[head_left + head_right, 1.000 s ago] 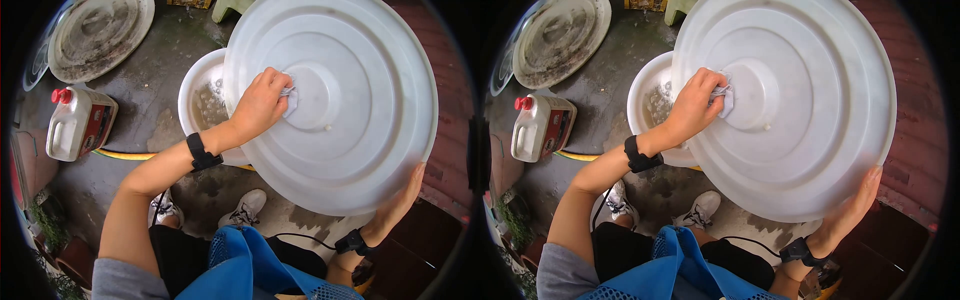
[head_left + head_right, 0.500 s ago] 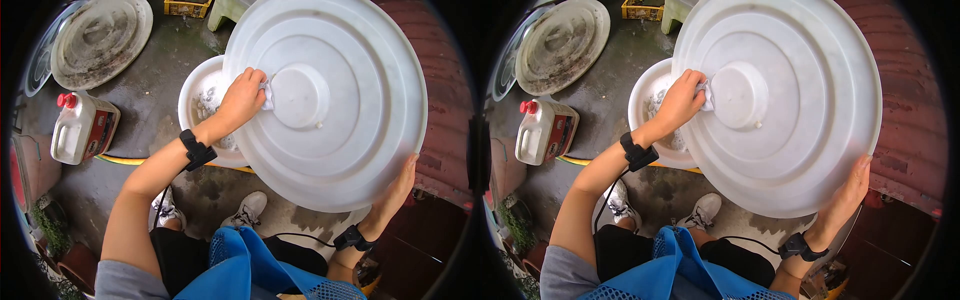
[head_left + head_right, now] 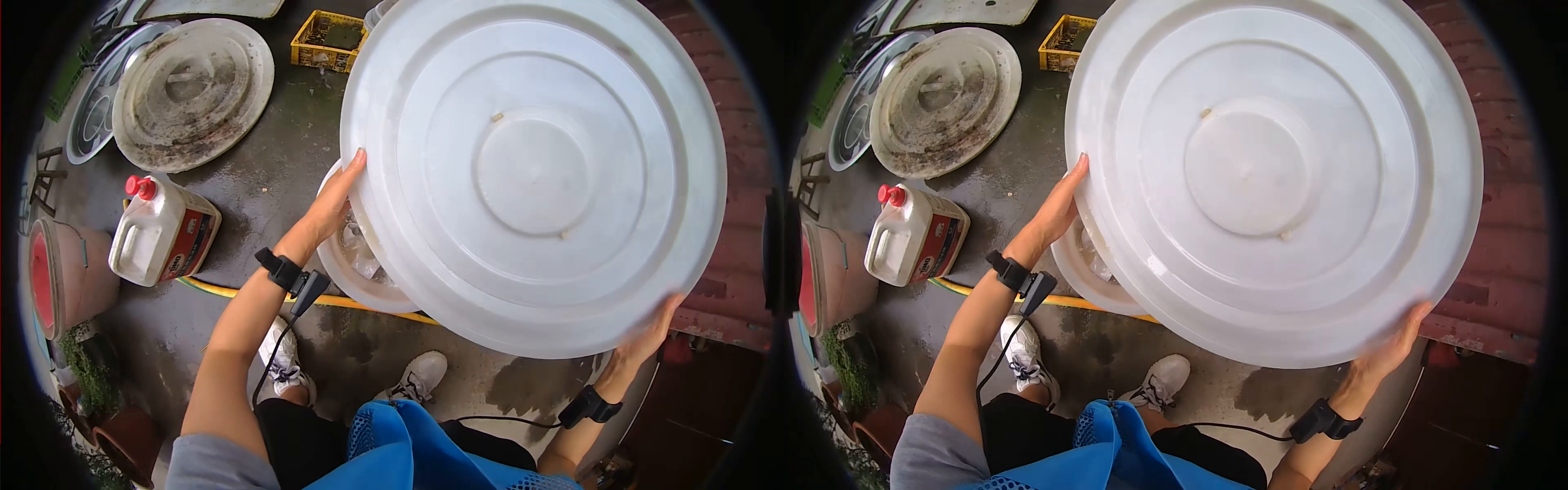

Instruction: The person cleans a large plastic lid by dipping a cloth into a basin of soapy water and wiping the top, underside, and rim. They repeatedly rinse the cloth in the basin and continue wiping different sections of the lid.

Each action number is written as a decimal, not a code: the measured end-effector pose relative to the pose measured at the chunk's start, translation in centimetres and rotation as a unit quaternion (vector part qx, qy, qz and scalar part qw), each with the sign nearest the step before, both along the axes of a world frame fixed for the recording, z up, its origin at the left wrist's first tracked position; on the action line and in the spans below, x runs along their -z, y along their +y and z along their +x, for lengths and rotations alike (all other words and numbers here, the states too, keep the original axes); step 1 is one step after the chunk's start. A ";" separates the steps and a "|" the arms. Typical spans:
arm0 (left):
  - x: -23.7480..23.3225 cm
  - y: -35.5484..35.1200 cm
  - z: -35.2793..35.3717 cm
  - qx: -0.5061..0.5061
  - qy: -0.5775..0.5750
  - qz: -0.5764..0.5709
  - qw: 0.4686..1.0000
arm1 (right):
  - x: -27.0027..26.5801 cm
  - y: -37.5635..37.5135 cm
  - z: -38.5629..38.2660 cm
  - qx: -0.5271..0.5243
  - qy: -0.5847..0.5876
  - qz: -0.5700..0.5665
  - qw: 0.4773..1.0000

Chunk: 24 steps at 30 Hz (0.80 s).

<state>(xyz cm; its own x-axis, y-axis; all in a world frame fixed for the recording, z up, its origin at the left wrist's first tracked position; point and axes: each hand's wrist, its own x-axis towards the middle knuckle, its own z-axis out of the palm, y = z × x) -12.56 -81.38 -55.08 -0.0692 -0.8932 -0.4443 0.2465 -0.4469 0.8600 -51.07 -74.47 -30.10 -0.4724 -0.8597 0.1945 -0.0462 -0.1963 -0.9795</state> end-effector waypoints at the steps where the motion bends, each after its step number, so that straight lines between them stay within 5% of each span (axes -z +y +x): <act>1: -1.7 0.1 -0.3 -0.045 0.102 0.001 0.994 | 0.9 -0.5 -0.6 -0.014 -0.033 0.019 0.999; 3: -2.5 -0.1 0.0 -0.103 0.238 -0.011 0.966 | 3.6 -2.1 -0.9 -0.019 -0.034 0.019 0.999; 9: -2.9 0.1 4.9 -0.223 0.161 -0.030 0.961 | 14.5 -5.9 -0.8 0.037 0.011 0.101 0.994; 16: -6.8 2.2 12.9 -0.328 0.054 -0.148 0.932 | 22.0 -8.2 5.6 -0.177 -0.019 0.249 0.952; 19: -7.9 3.0 15.0 -0.362 0.041 -0.170 0.916 | 27.8 -7.0 8.2 -0.224 0.133 0.373 0.891; 20: -8.7 3.2 15.2 -0.379 0.037 -0.187 0.906 | 31.1 -6.2 8.5 -0.279 0.305 0.354 0.839; 23: -8.8 3.4 15.5 -0.411 0.033 -0.206 0.887 | 30.1 -4.0 14.7 -0.393 0.528 0.181 0.731; 24: -8.7 3.5 15.7 -0.423 0.038 -0.209 0.881 | 30.7 -3.5 16.4 -0.397 0.525 0.181 0.731</act>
